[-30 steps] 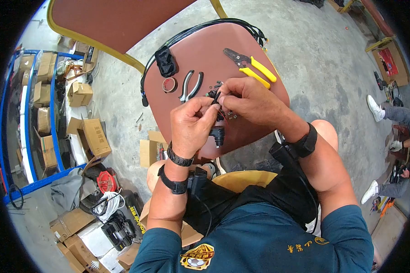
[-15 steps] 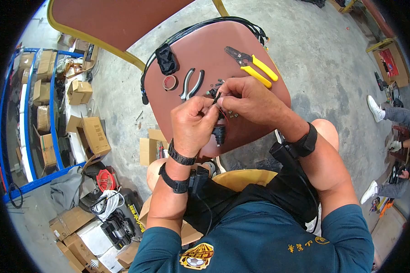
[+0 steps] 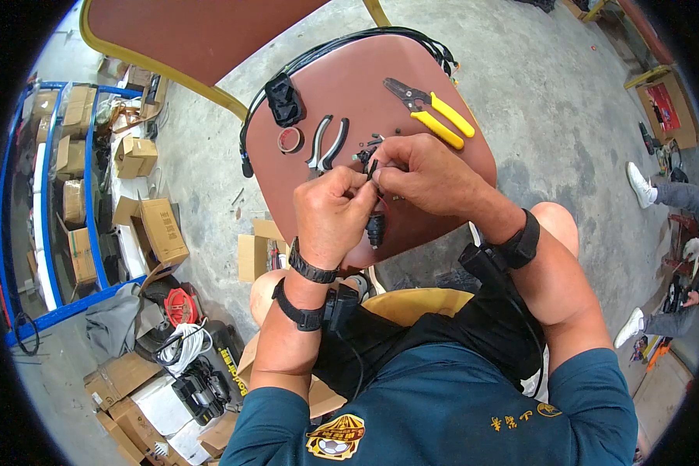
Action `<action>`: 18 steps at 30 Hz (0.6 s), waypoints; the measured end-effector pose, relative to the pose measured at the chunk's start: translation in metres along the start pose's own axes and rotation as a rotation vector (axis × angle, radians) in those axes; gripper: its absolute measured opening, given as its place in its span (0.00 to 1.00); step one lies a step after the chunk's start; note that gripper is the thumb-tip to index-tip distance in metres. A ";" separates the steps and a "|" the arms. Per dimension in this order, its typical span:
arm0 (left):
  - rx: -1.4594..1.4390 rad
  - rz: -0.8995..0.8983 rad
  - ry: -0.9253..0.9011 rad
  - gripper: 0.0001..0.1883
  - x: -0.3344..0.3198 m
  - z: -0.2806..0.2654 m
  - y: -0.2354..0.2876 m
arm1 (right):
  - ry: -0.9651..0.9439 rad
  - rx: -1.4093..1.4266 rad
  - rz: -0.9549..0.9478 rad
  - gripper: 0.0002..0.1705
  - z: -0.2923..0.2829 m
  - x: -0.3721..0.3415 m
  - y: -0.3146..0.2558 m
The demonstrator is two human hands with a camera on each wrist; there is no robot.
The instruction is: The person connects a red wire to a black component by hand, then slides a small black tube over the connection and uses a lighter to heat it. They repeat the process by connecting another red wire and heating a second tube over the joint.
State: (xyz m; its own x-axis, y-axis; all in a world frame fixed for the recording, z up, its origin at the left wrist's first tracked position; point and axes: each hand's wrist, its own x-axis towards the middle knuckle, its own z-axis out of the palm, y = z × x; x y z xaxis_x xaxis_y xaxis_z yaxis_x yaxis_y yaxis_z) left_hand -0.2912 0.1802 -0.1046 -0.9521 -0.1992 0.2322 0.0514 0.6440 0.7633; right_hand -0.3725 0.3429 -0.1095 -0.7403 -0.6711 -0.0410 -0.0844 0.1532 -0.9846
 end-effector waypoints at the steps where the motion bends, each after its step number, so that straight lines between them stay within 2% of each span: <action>1: -0.001 0.001 -0.004 0.05 0.000 0.000 0.000 | 0.001 -0.019 -0.003 0.09 0.000 0.000 -0.001; 5: -0.016 -0.013 -0.020 0.05 -0.001 0.001 0.001 | -0.019 -0.087 -0.015 0.06 0.000 0.000 0.004; 18: 0.026 -0.014 -0.061 0.06 -0.001 0.000 0.005 | 0.032 -0.190 -0.050 0.07 -0.001 0.001 0.000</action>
State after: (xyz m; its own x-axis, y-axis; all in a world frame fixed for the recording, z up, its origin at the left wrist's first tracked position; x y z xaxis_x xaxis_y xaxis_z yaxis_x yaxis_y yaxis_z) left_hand -0.2898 0.1837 -0.1009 -0.9692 -0.1637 0.1837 0.0306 0.6606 0.7501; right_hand -0.3739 0.3424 -0.1098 -0.7525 -0.6584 0.0156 -0.2436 0.2563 -0.9354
